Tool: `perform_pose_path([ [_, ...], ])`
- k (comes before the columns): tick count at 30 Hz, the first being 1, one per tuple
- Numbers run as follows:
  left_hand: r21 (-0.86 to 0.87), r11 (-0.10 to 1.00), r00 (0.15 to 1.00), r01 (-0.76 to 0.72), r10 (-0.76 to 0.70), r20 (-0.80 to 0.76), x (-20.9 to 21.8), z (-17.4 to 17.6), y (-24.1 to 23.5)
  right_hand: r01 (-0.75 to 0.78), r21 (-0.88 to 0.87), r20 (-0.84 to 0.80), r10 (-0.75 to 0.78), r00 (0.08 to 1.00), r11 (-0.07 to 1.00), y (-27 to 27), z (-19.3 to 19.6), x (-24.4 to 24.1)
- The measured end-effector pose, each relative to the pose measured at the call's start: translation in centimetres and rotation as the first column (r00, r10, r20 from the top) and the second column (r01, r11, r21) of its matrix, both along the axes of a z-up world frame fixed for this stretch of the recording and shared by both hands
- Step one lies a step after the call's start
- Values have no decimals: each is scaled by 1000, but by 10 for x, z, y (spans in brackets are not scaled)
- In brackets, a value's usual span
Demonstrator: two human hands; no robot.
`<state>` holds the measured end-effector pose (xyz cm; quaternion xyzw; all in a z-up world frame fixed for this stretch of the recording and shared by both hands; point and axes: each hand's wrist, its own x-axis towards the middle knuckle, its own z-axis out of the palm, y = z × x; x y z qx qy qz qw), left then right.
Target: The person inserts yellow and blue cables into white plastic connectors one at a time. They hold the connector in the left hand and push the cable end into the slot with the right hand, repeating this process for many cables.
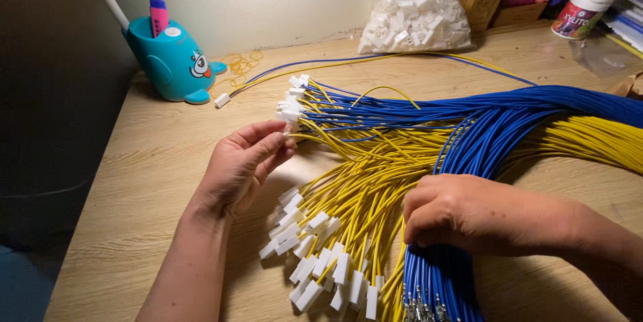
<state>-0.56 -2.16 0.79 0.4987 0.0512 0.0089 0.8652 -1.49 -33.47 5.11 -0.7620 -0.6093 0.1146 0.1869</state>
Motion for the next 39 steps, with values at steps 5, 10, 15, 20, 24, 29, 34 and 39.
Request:
perform_pose_path([
  [5, -23, 996, 995, -83, 81, -62, 6, -4, -1, -26, -30, -124, 22, 992, 999, -11, 2, -1],
  [10, 14, 996, 991, -86, 87, -105, 5, -6, -1, -6, 1, -65, 6, 998, 1000, -9, 5, -3],
  [15, -28, 999, 999, 29, -29, -15, 6, -11, 5, -63, 3, -59, 63, 996, 998, -11, -5, 6],
  [20, -15, 1000, 1000, 6, -6, -8, 6, -11, 5, 19, 0, -55, -19, 998, 1000, -19, -17, 10],
  [24, 227, 973, 996, 51, -33, -84, -1, 2, 4, -7, -8, 18, 7, 1000, 1000, -22, -23, 14],
  [29, 219, 976, 996, 19, 1, -89, -1, 7, 5, -22, 15, 100, 21, 995, 1000, -18, -9, 6],
  [34, 290, 950, 991, -114, 129, -34, 8, -9, -1, 36, 150, 40, -43, 998, 988, -15, 13, 11],
  [39, 306, 918, 967, -252, 251, 44, 13, -12, -7, 390, 441, -170, -352, 920, 808, 11, 40, 23],
])
